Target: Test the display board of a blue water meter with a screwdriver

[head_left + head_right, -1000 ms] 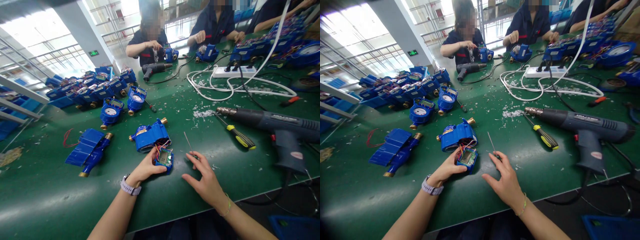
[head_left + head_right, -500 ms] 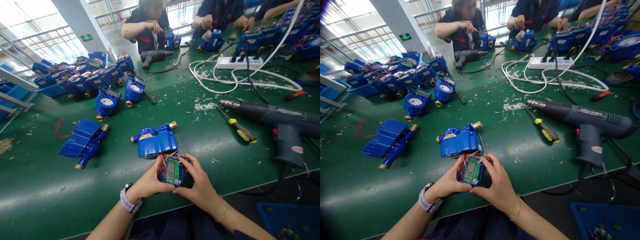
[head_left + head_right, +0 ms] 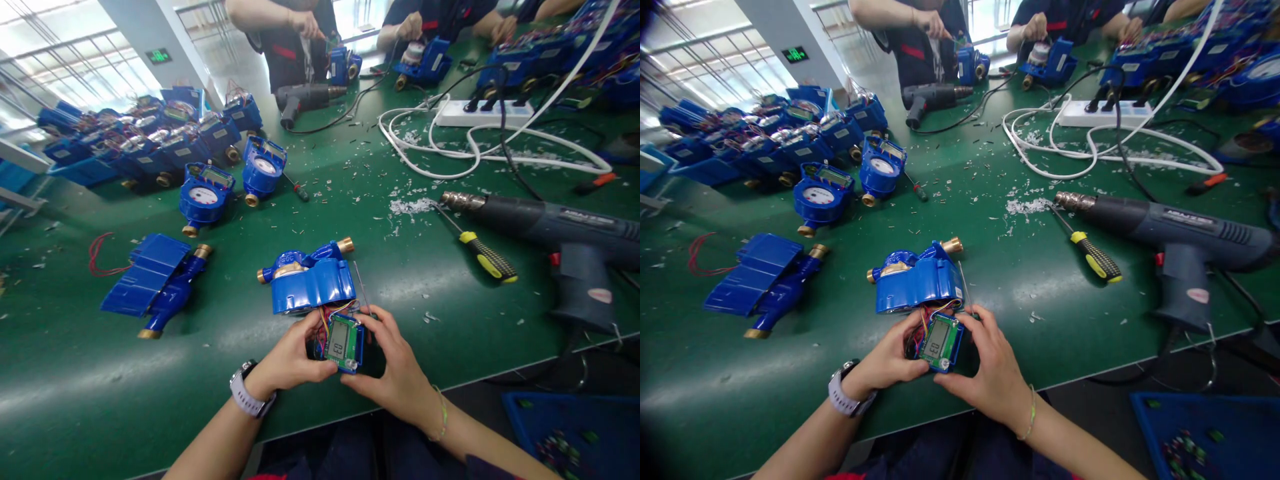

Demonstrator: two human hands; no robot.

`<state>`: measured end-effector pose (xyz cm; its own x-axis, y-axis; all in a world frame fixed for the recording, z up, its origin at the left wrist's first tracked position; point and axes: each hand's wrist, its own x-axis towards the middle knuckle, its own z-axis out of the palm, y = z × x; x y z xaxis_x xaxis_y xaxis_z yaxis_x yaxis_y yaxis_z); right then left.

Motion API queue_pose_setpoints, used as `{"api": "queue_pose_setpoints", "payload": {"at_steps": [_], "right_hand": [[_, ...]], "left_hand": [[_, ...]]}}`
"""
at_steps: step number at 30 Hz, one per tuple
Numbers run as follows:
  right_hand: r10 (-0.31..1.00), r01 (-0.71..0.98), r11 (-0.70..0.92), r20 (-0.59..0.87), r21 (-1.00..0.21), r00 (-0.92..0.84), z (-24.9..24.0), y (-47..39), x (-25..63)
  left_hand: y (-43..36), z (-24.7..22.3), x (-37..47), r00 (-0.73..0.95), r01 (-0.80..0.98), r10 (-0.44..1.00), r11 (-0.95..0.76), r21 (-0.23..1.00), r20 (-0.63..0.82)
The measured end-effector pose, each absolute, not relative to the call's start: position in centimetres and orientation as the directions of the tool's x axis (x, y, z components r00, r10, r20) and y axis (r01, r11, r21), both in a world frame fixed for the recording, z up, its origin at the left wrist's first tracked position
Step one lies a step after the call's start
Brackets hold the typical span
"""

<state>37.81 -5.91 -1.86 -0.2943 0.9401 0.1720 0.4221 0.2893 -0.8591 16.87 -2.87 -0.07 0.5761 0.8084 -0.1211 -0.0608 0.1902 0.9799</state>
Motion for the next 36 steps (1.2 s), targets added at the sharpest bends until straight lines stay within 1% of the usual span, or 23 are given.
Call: {"api": "queue_pose_setpoints", "payload": {"at_steps": [4,10,12,15,21,25,27,30,36], "right_hand": [[0.944,0.424,0.273,0.157,-0.863,-0.288,-1.8,-5.8,37.7],[0.936,0.423,0.312,0.199,-0.851,-0.289,-1.7,-5.8,37.8],[0.934,0.426,0.320,0.207,-0.846,-0.291,-1.7,-5.9,37.8],[0.929,0.433,0.334,0.214,-0.837,-0.302,-1.8,-5.9,37.8],[0.894,0.417,0.403,0.253,-0.814,-0.370,-1.5,-5.7,38.3],[0.904,0.352,0.388,0.276,-0.852,-0.327,-1.3,-6.1,39.3],[0.915,0.346,0.367,0.267,-0.863,-0.303,-1.3,-6.4,39.6],[0.926,0.361,0.349,0.260,-0.865,-0.273,-1.5,-6.7,39.7],[0.930,0.330,0.350,0.283,-0.877,-0.235,-1.7,-6.5,39.3]], "left_hand": [[-2.8,0.0,17.0,0.562,-0.031,0.821,0.140,0.990,-0.099],[-3.0,0.3,17.0,0.528,0.158,0.845,0.008,0.987,-0.091],[-3.1,0.2,17.0,0.501,0.177,0.861,-0.002,0.984,-0.088],[-3.3,0.0,17.2,0.504,0.140,0.859,0.028,0.990,-0.095],[-4.0,0.3,17.8,0.478,-0.039,0.874,0.126,0.991,-0.092],[-4.7,0.6,17.2,0.462,0.001,0.872,0.180,0.984,-0.160],[-4.9,0.9,16.6,0.467,0.012,0.864,0.206,0.978,-0.187],[-5.3,1.1,15.8,0.484,-0.041,0.852,0.249,0.968,-0.199],[-6.1,0.5,15.1,0.514,-0.130,0.828,0.332,0.934,-0.223]]}}
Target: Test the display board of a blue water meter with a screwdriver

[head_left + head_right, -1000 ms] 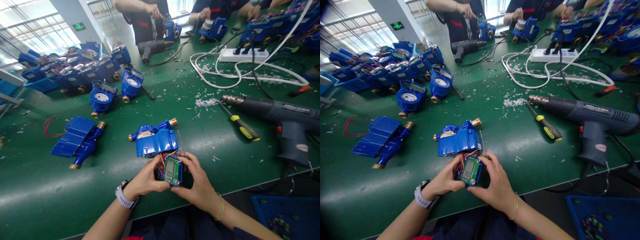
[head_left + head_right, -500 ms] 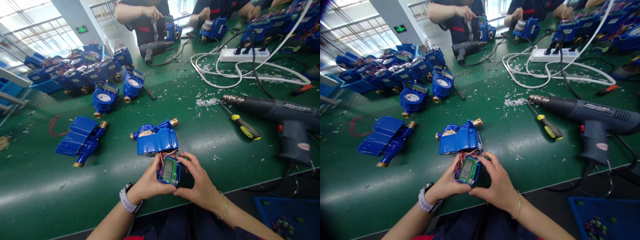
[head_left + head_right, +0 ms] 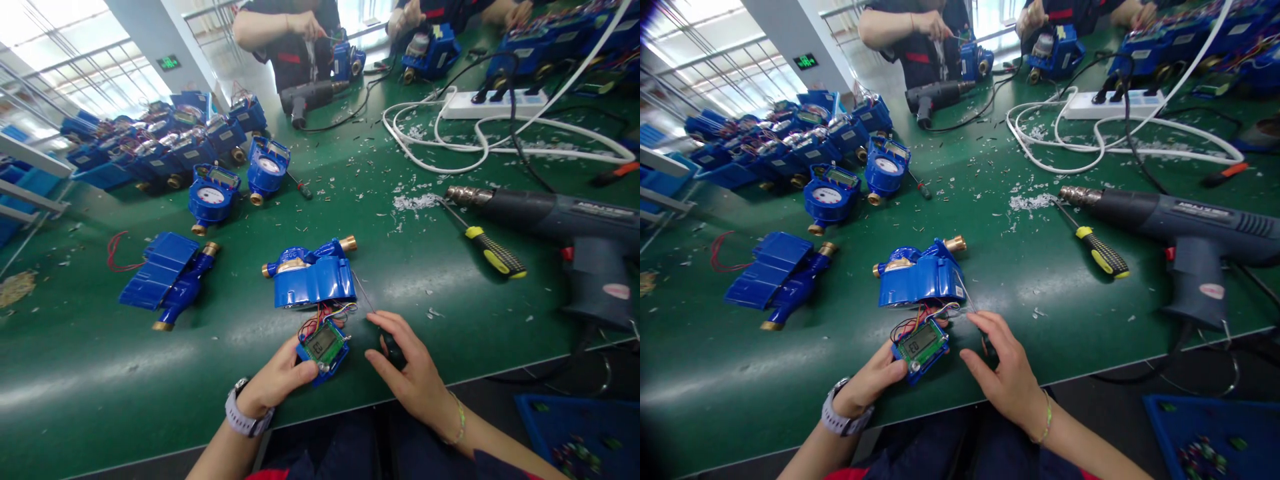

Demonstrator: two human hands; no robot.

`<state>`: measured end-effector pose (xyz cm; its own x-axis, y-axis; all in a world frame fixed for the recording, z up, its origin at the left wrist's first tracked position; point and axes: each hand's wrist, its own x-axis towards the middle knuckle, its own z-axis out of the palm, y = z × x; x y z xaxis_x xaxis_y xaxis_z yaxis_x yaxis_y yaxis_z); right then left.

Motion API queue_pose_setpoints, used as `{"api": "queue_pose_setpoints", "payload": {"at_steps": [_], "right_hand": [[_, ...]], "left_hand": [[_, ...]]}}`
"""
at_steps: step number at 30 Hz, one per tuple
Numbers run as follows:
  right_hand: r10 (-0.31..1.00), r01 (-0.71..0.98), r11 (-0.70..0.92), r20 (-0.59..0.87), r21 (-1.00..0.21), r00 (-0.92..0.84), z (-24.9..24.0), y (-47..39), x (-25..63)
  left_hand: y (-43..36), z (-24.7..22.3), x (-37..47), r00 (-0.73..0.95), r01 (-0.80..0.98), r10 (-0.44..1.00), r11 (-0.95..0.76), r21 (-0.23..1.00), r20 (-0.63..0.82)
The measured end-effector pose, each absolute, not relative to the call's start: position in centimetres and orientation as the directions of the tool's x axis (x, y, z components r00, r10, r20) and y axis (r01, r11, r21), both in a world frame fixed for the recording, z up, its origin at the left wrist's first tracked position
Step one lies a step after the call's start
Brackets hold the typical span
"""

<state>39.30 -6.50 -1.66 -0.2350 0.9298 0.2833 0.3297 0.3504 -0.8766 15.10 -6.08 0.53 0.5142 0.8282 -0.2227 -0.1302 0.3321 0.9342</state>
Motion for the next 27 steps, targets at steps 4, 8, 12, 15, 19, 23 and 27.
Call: {"api": "queue_pose_setpoints", "payload": {"at_steps": [4,8,12,15,19,23,27], "right_hand": [[0.934,0.320,0.349,0.302,-0.881,-0.189,-1.8,-6.6,39.5],[0.936,0.318,0.352,0.326,-0.880,-0.134,-1.8,-7.0,39.9],[0.936,0.305,0.351,0.332,-0.885,-0.115,-1.8,-7.7,40.4],[0.941,0.303,0.339,0.323,-0.891,-0.104,-2.0,-8.1,40.5],[0.947,0.302,0.321,0.309,-0.898,-0.089,-2.3,-8.3,40.3],[0.943,0.290,0.331,0.320,-0.898,-0.087,-2.2,-8.3,40.0],[0.940,0.289,0.340,0.329,-0.895,-0.087,-2.0,-8.3,39.8]], "left_hand": [[-6.6,-0.3,15.1,0.509,-0.213,0.823,0.403,0.890,-0.252],[-6.9,-0.5,15.1,0.412,-0.139,0.864,0.372,0.918,-0.288],[-7.2,-0.1,15.0,0.224,0.202,0.955,0.151,0.968,-0.196],[-7.4,-0.1,14.5,0.106,0.374,0.992,0.022,0.927,-0.066],[-8.0,-0.5,12.8,-0.163,0.402,0.986,0.026,0.915,0.044],[-8.9,-0.3,11.6,-0.156,0.414,0.986,0.005,0.910,0.065],[-9.8,0.3,13.3,0.105,0.577,0.989,-0.144,0.804,0.102]]}}
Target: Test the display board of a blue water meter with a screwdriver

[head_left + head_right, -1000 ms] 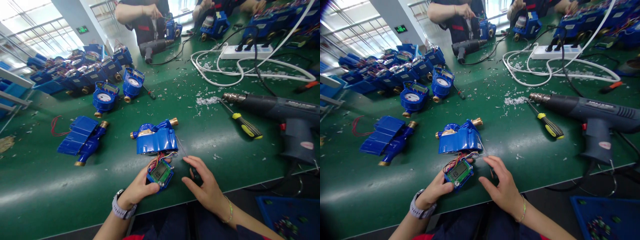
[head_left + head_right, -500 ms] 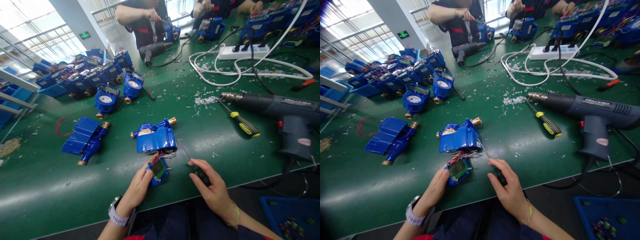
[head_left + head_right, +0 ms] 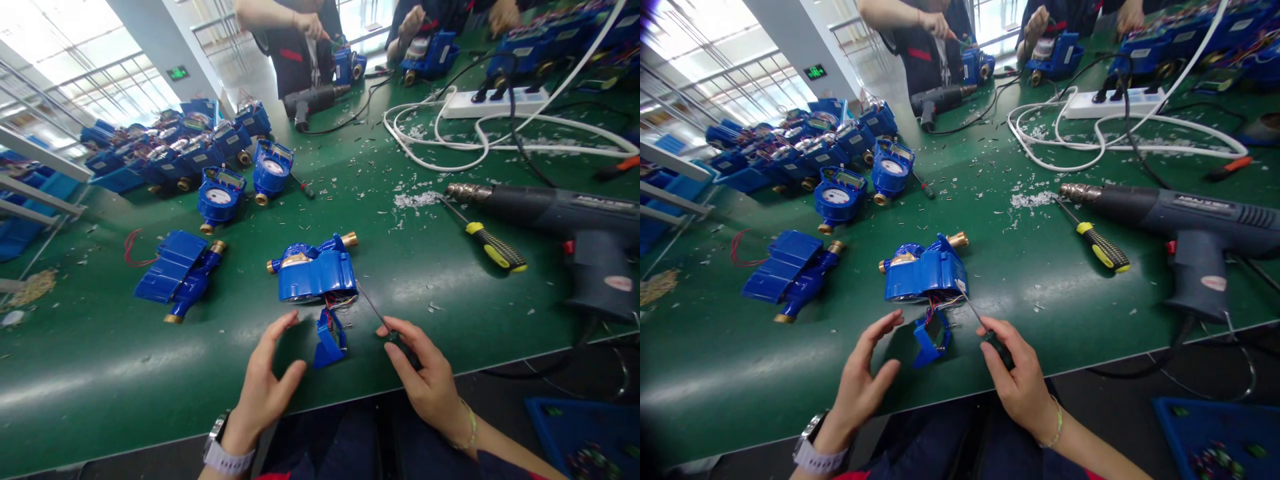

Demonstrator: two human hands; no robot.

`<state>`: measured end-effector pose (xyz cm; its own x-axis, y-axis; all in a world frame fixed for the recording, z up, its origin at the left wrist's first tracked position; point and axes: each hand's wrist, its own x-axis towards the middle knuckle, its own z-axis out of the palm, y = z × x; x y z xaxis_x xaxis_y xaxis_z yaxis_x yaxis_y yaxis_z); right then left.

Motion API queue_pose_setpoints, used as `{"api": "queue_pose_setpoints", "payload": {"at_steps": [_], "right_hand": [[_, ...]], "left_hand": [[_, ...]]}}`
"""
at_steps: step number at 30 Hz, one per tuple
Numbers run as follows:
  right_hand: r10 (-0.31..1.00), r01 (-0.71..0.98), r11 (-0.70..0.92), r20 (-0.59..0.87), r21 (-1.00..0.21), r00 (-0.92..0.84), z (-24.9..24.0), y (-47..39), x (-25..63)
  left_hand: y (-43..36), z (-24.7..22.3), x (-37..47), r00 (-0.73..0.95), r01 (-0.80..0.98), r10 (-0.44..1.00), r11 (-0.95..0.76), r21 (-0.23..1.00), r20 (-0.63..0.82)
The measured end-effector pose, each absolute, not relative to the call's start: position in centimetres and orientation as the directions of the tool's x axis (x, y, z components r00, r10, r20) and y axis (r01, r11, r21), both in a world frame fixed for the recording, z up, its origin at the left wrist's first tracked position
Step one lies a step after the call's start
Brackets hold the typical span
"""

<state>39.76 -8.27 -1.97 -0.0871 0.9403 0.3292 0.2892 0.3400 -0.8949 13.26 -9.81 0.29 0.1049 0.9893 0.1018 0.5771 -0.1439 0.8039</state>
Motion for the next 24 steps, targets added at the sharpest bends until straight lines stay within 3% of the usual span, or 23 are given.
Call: {"api": "queue_pose_setpoints", "payload": {"at_steps": [4,10,14,20,22,24], "right_hand": [[0.938,0.297,0.346,0.335,-0.890,-0.089,-2.0,-8.3,39.7],[0.929,0.293,0.370,0.352,-0.881,-0.114,-2.2,-8.5,39.8],[0.924,0.288,0.383,0.359,-0.878,-0.134,-2.2,-8.5,39.8],[0.915,0.279,0.397,0.353,-0.874,-0.193,-2.0,-8.5,39.9],[0.910,0.277,0.402,0.348,-0.873,-0.225,-1.9,-8.6,39.9],[0.902,0.267,0.409,0.344,-0.873,-0.259,-1.7,-8.6,39.8]], "left_hand": [[-9.8,0.0,16.0,0.244,0.677,0.959,-0.274,0.683,0.142],[-8.4,-0.7,17.0,0.215,0.678,0.958,-0.287,0.676,0.191],[-8.1,-0.3,16.5,0.159,0.603,0.986,-0.140,0.786,0.053],[-8.1,0.3,16.2,0.182,0.265,0.968,0.119,0.957,-0.171],[-7.9,0.4,16.4,0.164,0.251,0.968,0.144,0.957,-0.188],[-7.6,0.6,16.8,0.104,0.354,0.974,0.152,0.923,-0.200]]}}
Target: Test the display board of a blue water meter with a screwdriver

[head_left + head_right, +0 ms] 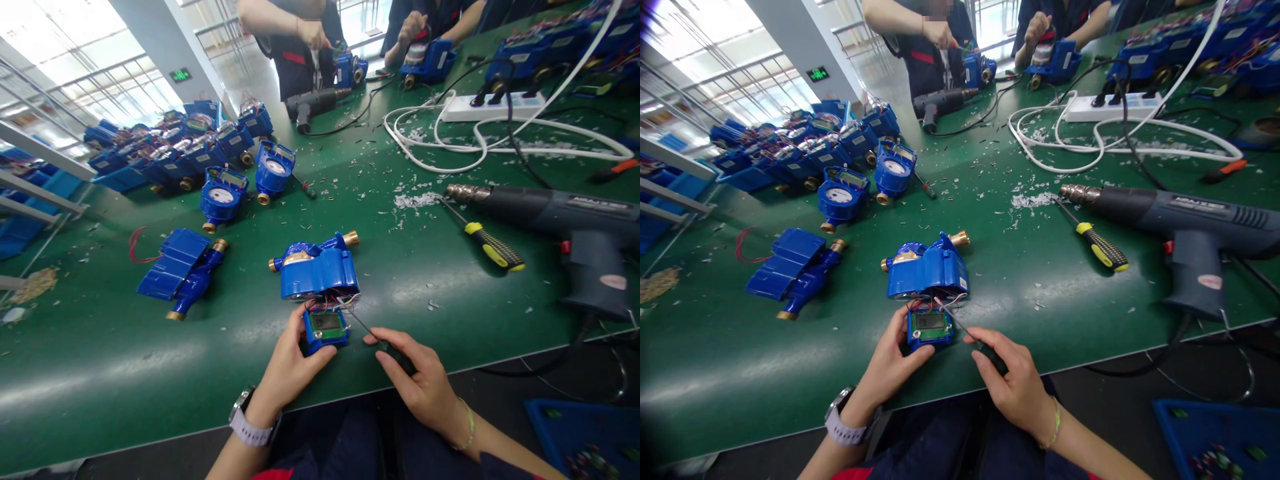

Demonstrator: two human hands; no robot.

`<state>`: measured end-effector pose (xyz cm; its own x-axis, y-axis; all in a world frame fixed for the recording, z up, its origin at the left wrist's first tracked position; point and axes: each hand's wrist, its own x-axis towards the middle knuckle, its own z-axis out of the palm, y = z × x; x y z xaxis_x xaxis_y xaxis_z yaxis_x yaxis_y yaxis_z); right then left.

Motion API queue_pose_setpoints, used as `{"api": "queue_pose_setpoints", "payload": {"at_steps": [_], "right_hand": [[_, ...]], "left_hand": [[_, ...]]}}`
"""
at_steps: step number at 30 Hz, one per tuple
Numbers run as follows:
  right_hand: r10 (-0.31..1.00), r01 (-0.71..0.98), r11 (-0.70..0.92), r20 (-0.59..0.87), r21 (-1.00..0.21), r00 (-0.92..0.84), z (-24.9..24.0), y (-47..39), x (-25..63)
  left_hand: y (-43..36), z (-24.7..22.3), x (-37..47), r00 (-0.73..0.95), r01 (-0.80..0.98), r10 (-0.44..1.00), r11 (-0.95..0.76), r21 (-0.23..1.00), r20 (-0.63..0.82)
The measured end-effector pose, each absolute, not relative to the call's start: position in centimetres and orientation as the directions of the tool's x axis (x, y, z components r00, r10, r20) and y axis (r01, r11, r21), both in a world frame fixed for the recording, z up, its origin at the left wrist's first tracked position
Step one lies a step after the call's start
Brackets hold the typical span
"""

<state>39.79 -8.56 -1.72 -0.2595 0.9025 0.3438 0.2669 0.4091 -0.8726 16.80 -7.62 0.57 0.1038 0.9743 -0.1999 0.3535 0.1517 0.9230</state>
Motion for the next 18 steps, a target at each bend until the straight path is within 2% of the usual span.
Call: {"api": "queue_pose_setpoints", "payload": {"at_steps": [2,4,10,12,18], "right_hand": [[0.896,0.253,0.413,0.341,-0.875,-0.284,-1.5,-8.4,39.6],[0.893,0.242,0.413,0.339,-0.878,-0.296,-1.3,-8.3,39.5],[0.895,0.232,0.402,0.326,-0.886,-0.304,-0.4,-7.9,39.8],[0.891,0.223,0.401,0.321,-0.889,-0.321,-0.1,-7.8,39.9],[0.864,0.188,0.396,0.296,-0.899,-0.407,0.3,-7.6,39.4]], "left_hand": [[-7.3,0.7,17.2,0.029,0.482,0.979,0.164,0.861,-0.203],[-7.1,0.8,17.5,-0.007,0.536,0.979,0.175,0.826,-0.202],[-6.9,1.6,17.2,0.074,0.354,0.962,0.220,0.909,-0.262],[-7.1,1.9,16.7,0.092,0.346,0.953,0.243,0.906,-0.290],[-7.7,2.3,15.2,0.005,0.561,0.974,0.183,0.808,-0.224]]}}
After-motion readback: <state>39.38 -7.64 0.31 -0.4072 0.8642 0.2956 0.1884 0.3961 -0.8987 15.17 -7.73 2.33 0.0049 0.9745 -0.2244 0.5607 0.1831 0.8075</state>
